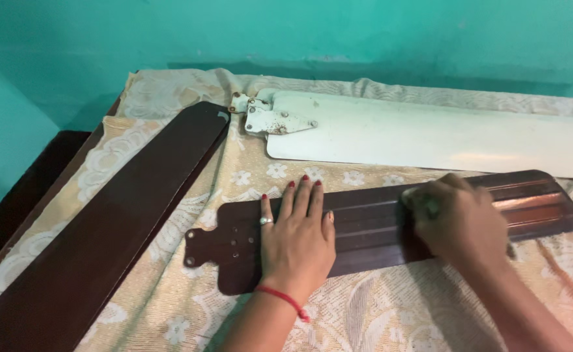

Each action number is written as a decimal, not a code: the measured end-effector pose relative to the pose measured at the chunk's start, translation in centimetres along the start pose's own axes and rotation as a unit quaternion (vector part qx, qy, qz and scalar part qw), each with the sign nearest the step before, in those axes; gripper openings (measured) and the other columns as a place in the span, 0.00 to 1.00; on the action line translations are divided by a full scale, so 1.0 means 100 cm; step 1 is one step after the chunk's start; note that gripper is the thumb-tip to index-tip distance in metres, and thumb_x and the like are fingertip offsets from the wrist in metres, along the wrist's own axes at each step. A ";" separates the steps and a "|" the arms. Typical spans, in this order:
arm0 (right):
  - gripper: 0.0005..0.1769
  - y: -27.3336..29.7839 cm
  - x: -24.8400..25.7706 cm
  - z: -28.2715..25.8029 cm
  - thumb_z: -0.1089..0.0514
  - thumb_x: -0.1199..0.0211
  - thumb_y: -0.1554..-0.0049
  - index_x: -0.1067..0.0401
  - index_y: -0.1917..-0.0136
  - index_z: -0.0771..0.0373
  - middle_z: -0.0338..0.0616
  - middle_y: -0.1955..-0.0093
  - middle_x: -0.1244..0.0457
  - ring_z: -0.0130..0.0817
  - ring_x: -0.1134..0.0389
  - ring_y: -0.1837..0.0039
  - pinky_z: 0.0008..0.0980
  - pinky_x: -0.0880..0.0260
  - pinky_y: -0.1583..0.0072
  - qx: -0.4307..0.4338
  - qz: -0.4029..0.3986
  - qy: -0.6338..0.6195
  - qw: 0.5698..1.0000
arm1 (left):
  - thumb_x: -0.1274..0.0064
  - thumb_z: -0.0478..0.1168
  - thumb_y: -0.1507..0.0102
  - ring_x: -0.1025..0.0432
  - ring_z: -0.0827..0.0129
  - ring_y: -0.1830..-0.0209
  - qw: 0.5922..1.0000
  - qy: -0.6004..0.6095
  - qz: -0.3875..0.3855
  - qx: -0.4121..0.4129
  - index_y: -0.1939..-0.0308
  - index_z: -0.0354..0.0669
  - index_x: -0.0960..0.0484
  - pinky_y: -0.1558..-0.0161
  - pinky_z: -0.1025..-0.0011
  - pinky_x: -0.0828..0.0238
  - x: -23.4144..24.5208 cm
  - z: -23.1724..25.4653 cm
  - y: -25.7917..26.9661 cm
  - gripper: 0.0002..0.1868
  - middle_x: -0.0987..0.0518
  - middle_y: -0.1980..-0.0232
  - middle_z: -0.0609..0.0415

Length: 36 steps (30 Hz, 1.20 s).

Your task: The person wipes a white ceiling fan blade with a cloth, then moves to a dark brown blade and wipes it thoroughly. The person handles the blades one at a time on a cloth-covered surface.

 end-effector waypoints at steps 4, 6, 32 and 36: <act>0.10 0.004 0.007 -0.007 0.52 0.30 0.46 0.17 0.50 0.48 0.40 0.47 0.30 0.49 0.31 0.51 0.43 0.25 0.60 -0.034 0.024 0.034 0.999 | 0.63 0.47 0.31 0.51 0.53 0.22 0.973 -0.120 -0.190 0.056 0.24 0.29 0.45 0.25 0.44 0.68 -0.012 0.021 -0.013 0.35 0.45 0.22 0.39; 0.09 0.008 0.010 -0.022 0.54 0.31 0.47 0.17 0.51 0.47 0.37 0.48 0.29 0.47 0.31 0.53 0.42 0.24 0.62 -0.013 0.035 0.023 0.999 | 0.63 0.48 0.31 0.51 0.54 0.21 0.996 -0.046 -0.078 0.018 0.27 0.30 0.41 0.25 0.45 0.66 -0.014 0.041 -0.018 0.33 0.43 0.22 0.41; 0.08 0.017 -0.005 0.089 0.53 0.39 0.37 0.18 0.52 0.50 0.31 0.45 0.30 0.33 0.31 0.56 0.33 0.27 0.61 -0.016 -0.023 0.041 0.999 | 0.66 0.47 0.31 0.46 0.54 0.23 0.998 0.013 0.054 -0.027 0.29 0.32 0.36 0.26 0.49 0.62 -0.033 0.044 -0.012 0.30 0.39 0.24 0.41; 0.12 -0.001 0.001 0.137 0.55 0.34 0.45 0.18 0.48 0.48 0.38 0.47 0.30 0.40 0.28 0.54 0.38 0.23 0.54 -0.047 0.055 0.044 0.996 | 0.67 0.48 0.30 0.46 0.54 0.24 0.999 0.010 0.042 -0.024 0.29 0.31 0.36 0.26 0.49 0.61 -0.035 0.044 -0.012 0.30 0.39 0.24 0.41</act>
Point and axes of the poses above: each hand's wrist, its own y-axis away from the middle knuckle, its own x-axis out of the back of the hand, z = x × y, the point moved 3 cm from there along -y, towards the middle knuckle
